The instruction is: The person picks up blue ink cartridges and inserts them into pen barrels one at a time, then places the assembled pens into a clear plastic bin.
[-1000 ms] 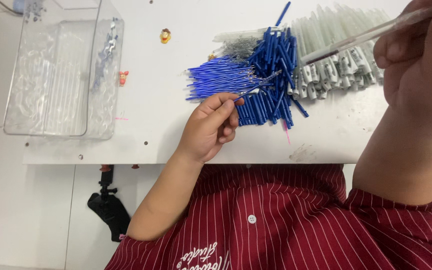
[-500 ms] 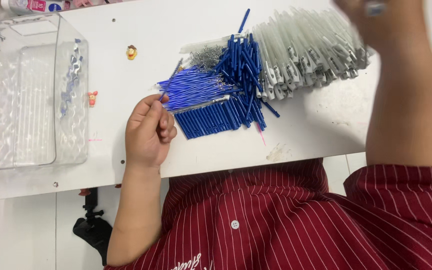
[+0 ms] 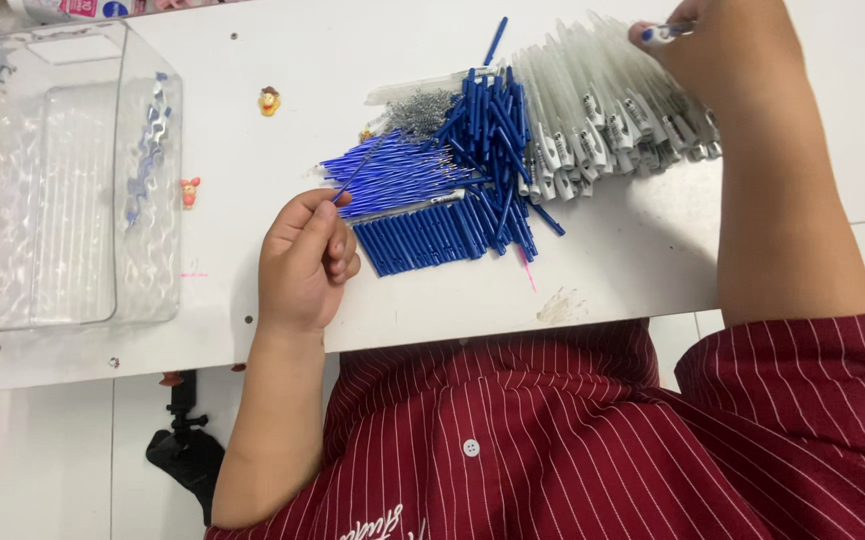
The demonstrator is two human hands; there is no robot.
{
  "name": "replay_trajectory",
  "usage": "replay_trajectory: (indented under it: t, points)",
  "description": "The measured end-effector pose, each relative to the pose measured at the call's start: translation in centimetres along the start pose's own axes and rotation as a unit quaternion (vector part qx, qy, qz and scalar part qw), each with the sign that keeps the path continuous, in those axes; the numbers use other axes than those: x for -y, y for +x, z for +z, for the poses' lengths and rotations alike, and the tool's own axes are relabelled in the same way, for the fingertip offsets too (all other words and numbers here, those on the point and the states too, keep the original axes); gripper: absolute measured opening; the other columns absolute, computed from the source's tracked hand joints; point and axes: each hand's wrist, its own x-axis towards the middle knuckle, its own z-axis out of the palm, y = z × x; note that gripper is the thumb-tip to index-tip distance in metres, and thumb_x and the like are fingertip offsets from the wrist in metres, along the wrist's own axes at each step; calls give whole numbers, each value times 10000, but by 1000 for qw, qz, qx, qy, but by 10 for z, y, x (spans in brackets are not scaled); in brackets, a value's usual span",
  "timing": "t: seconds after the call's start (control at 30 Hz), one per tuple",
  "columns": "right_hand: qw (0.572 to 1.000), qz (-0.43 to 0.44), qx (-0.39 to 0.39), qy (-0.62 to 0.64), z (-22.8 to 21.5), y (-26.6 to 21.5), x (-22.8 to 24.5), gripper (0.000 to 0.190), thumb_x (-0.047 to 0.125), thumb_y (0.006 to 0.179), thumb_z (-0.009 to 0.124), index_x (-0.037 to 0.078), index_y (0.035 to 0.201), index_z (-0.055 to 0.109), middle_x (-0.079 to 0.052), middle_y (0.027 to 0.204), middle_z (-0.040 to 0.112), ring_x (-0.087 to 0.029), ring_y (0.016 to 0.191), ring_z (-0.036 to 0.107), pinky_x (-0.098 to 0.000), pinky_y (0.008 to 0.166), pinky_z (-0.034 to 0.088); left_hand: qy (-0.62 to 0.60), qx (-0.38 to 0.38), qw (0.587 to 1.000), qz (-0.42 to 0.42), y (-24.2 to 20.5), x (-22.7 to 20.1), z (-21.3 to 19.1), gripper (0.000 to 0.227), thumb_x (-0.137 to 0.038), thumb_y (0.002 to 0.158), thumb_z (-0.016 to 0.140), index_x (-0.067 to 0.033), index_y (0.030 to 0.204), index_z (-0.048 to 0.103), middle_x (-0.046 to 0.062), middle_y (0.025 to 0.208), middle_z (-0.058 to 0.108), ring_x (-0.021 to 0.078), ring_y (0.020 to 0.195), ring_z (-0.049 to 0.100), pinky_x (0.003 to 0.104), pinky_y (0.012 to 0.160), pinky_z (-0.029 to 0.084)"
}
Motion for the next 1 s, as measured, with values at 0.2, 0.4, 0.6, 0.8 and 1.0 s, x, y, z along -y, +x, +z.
replay_trajectory:
  t: [0.2,0.4,0.6,0.8,1.0]
  points:
    - [1000,-14,6,-23,0,4,-5,494,574,1082,726,93,1185,776,-95,1004,727,-346,803,647,-506,609,468,18,7,1000,-7,1,-1,1,162,-138,1050,553,-45,1125,662,27,633,458,115,515,386,227,471,286]
    - [999,-26,-23,-23,-1,1,-12,481,572,1104,732,99,1181,781,-83,1032,749,-360,774,664,-513,603,478,27,4,1000,-5,0,3,-1,157,-138,1047,552,-54,1112,667,17,631,454,103,513,378,215,463,274]
    - [946,-309,-50,77,-26,-46,46,260,149,1300,782,-10,1095,758,-106,812,541,-241,719,477,-413,621,317,39,23,998,45,-3,5,6,153,-101,1051,543,-47,1119,669,46,648,489,107,525,378,225,479,301]
    - [860,-477,77,163,-23,-89,145,293,233,1028,725,-14,1182,764,-158,1009,768,-283,843,702,-412,714,537,166,10,984,58,-7,-9,20,156,-146,1040,572,-81,1120,688,28,669,532,104,555,408,234,507,322]
    - [861,-478,85,151,-16,-74,163,126,123,1041,724,17,1067,788,-147,1010,783,-273,844,732,-403,757,586,304,-3,941,150,10,-28,8,158,-142,1025,601,-94,1119,718,7,719,605,80,678,573,237,693,503]
